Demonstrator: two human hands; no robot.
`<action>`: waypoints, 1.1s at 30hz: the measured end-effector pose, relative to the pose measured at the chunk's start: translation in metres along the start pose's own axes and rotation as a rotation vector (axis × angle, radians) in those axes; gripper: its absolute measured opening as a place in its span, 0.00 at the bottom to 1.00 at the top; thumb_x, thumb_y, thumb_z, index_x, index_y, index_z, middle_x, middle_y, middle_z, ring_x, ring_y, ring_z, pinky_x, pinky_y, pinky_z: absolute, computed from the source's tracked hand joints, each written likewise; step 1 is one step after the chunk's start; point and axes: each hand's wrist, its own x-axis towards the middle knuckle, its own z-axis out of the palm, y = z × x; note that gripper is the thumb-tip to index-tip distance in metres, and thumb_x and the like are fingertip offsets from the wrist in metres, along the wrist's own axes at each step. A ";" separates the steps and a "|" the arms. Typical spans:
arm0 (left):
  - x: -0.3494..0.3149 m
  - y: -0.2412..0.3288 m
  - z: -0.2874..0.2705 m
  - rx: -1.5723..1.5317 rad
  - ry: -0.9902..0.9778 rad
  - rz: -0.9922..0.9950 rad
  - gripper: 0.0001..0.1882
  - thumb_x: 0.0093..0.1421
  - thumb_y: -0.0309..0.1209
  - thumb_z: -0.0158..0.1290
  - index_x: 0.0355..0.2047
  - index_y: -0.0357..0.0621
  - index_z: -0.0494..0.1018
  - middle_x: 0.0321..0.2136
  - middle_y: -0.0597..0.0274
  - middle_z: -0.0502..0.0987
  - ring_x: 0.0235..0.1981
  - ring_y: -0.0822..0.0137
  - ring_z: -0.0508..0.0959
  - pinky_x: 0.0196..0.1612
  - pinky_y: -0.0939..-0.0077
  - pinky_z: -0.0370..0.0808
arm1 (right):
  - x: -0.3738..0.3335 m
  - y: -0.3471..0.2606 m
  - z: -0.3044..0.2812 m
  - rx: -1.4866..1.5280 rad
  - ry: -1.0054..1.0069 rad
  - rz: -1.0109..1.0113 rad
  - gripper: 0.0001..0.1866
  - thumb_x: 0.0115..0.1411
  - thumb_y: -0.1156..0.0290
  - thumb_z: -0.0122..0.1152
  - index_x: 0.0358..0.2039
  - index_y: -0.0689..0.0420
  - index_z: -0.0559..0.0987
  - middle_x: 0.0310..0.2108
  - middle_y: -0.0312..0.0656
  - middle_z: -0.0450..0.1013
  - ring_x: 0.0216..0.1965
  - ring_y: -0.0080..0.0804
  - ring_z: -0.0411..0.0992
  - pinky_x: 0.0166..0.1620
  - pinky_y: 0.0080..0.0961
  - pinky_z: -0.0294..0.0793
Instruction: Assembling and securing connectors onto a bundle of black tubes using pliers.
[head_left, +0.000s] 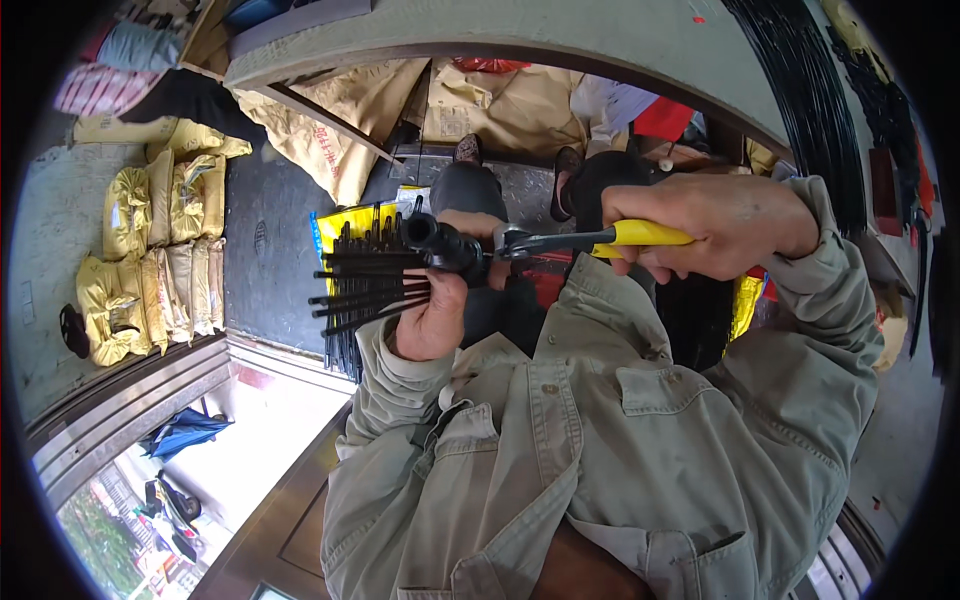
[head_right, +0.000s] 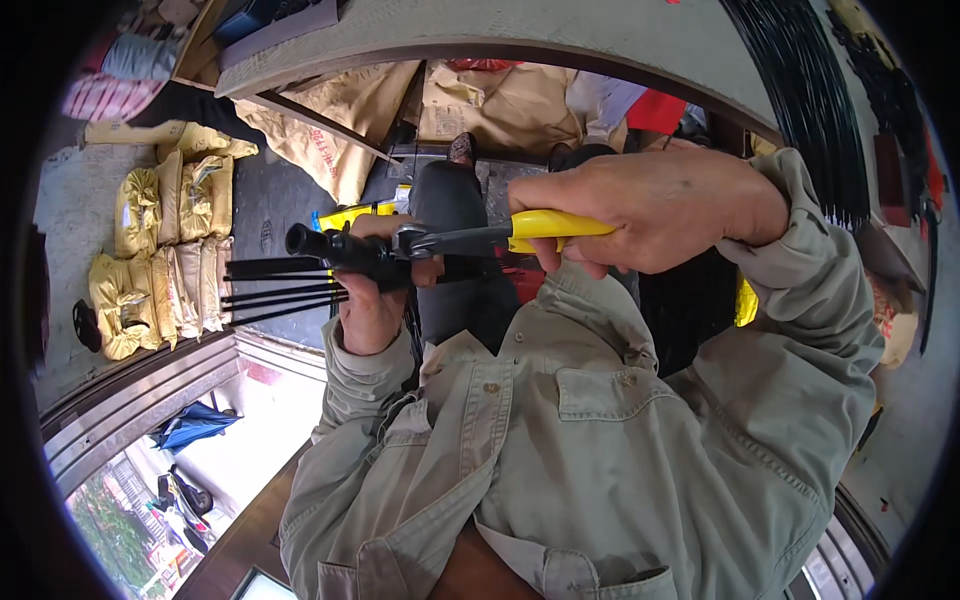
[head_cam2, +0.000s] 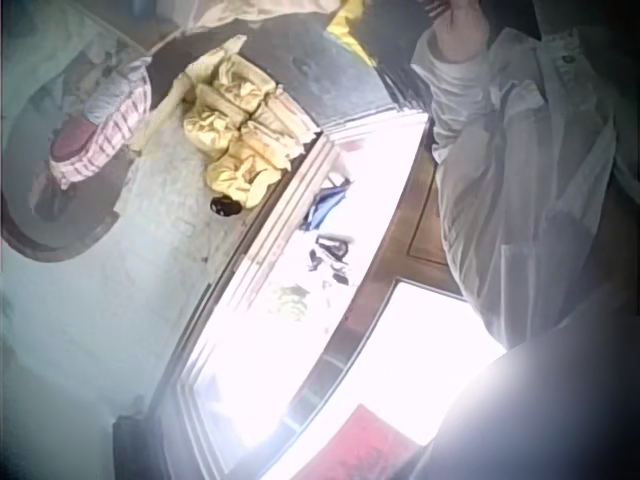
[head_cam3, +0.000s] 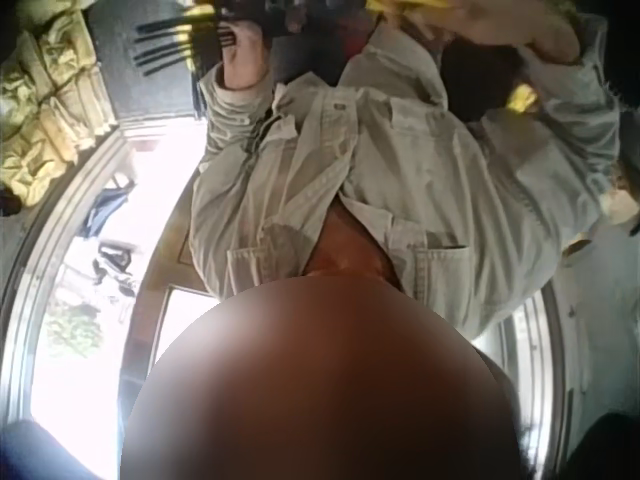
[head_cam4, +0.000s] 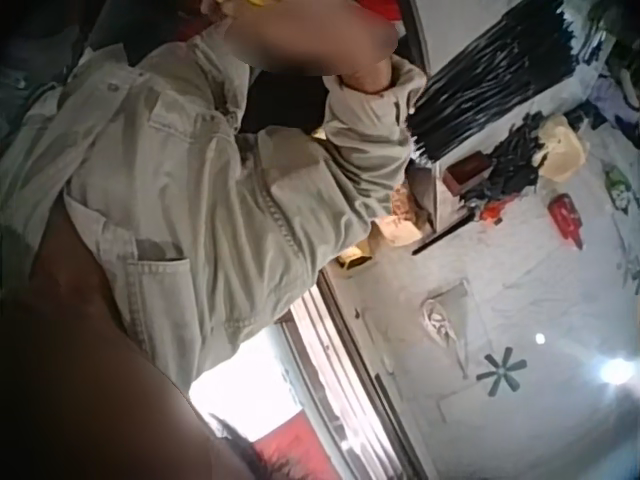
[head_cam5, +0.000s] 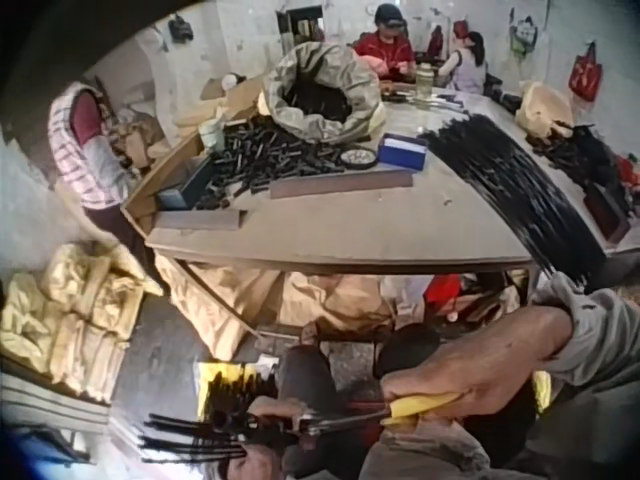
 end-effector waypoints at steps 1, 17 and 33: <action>0.001 -0.002 0.000 0.000 -0.002 -0.001 0.32 0.59 0.56 0.36 0.38 0.35 0.66 0.22 0.65 0.67 0.25 0.75 0.66 0.31 0.82 0.63 | 0.001 0.002 -0.003 -0.096 -0.009 -0.018 0.07 0.53 0.79 0.48 0.35 0.59 0.65 0.27 0.38 0.70 0.24 0.27 0.69 0.28 0.22 0.66; 0.039 -0.022 0.019 0.227 0.270 0.522 0.15 0.56 0.36 0.48 0.39 0.37 0.66 0.26 0.57 0.73 0.30 0.66 0.72 0.39 0.70 0.70 | 0.032 0.146 -0.095 -1.062 1.284 0.234 0.22 0.47 0.62 0.61 0.39 0.60 0.66 0.36 0.47 0.68 0.37 0.44 0.67 0.39 0.34 0.68; 0.049 -0.072 0.012 -0.559 0.285 -0.473 0.16 0.55 0.39 0.53 0.36 0.39 0.69 0.32 0.62 0.72 0.31 0.67 0.72 0.39 0.74 0.70 | 0.077 0.089 0.030 0.807 1.325 -0.981 0.13 0.50 0.68 0.62 0.35 0.61 0.73 0.24 0.38 0.72 0.26 0.24 0.70 0.26 0.20 0.68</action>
